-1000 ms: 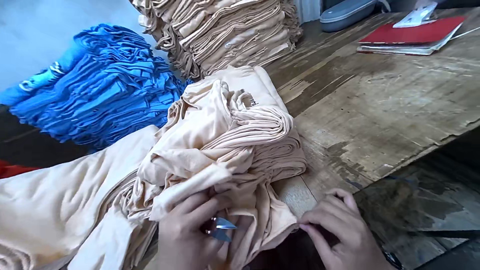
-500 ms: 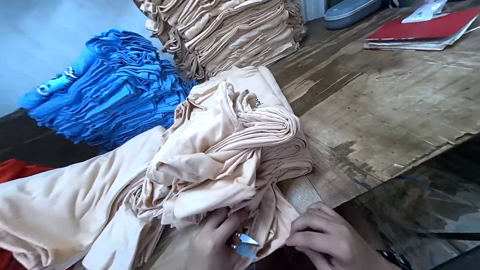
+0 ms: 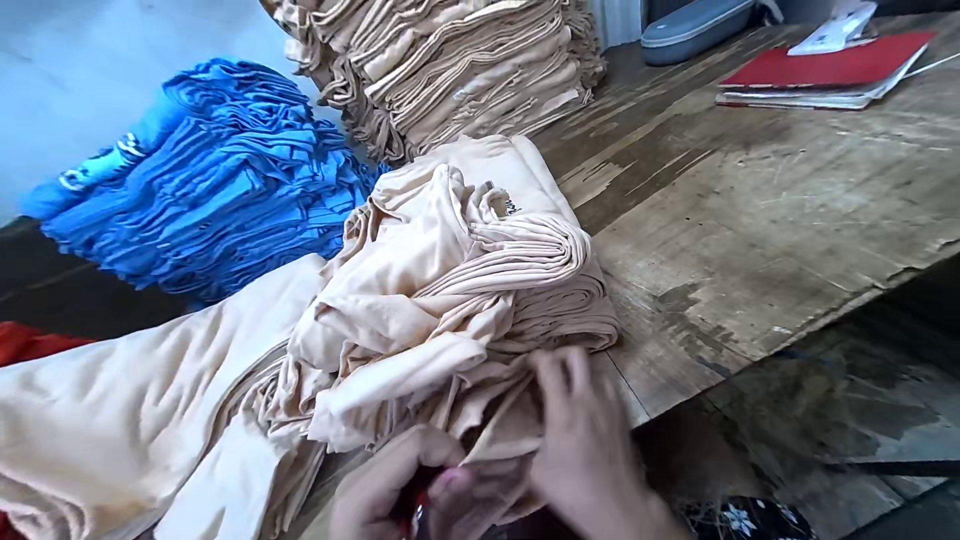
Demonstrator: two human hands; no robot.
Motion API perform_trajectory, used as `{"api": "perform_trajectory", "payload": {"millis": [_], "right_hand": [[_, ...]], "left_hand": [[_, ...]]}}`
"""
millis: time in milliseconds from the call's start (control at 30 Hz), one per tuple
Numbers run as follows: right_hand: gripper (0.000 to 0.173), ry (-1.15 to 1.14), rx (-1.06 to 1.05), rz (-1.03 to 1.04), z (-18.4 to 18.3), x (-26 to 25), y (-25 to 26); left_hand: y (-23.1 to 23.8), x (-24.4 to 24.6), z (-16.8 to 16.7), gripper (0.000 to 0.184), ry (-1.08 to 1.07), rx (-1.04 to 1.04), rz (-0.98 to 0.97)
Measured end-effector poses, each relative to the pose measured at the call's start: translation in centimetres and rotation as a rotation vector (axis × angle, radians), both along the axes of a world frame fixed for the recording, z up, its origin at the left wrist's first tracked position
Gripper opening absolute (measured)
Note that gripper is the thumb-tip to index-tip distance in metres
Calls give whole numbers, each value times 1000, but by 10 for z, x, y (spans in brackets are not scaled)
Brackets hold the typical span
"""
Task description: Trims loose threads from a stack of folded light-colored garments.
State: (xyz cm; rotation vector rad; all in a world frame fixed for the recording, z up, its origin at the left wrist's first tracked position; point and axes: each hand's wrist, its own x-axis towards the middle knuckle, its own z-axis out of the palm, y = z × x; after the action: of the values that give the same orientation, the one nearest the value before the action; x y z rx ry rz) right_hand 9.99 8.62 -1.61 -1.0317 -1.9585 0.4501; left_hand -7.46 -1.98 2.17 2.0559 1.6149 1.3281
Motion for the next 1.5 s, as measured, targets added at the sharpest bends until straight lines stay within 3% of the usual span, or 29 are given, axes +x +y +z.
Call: {"api": "perform_trajectory", "payload": {"millis": [67, 133, 200, 300, 333, 467, 533, 600, 700, 833, 933, 1033, 1167, 1333, 1500], "right_hand": [[39, 100, -4, 231, -9, 39, 29], [5, 168, 91, 597, -17, 85, 45], [8, 73, 85, 680, -17, 121, 47], [14, -88, 14, 538, -11, 141, 43], [21, -74, 26, 506, -9, 135, 40], [40, 14, 199, 432, -19, 86, 27], [39, -27, 276, 370, -25, 68, 23], [18, 67, 275, 364, -31, 62, 22], [8, 196, 155, 485, -29, 85, 25], [19, -157, -26, 690, -11, 138, 38], [38, -135, 17, 416, -5, 128, 28], [28, -48, 120, 183, -18, 92, 20], [13, 104, 52, 155, -29, 82, 17], [11, 279, 51, 67, -31, 75, 18], [8, 318, 71, 145, -32, 71, 17]], "left_hand": [[-7, -4, 2, 19, 80, -51, -68], [-9, 5, -4, 17, 188, -145, -84], [-9, 18, -16, 21, 238, -259, -27], [-2, 38, -22, 57, 88, -270, 171], [4, 45, -20, 59, 18, -245, 244], [27, 65, -18, 40, 37, -90, 484], [34, 67, -23, 34, -2, -7, 527], [34, 65, -27, 30, -81, 31, 521], [26, 58, -33, 30, -109, 13, 463], [9, 54, -24, 34, 59, -149, 306], [11, 65, -13, 37, 172, -179, 284], [19, 74, -10, 37, 314, -122, 334], [20, 75, -8, 19, 437, -65, 383], [17, 81, -5, 23, 432, -87, 354], [29, 86, -18, 22, 439, -47, 379]]}}
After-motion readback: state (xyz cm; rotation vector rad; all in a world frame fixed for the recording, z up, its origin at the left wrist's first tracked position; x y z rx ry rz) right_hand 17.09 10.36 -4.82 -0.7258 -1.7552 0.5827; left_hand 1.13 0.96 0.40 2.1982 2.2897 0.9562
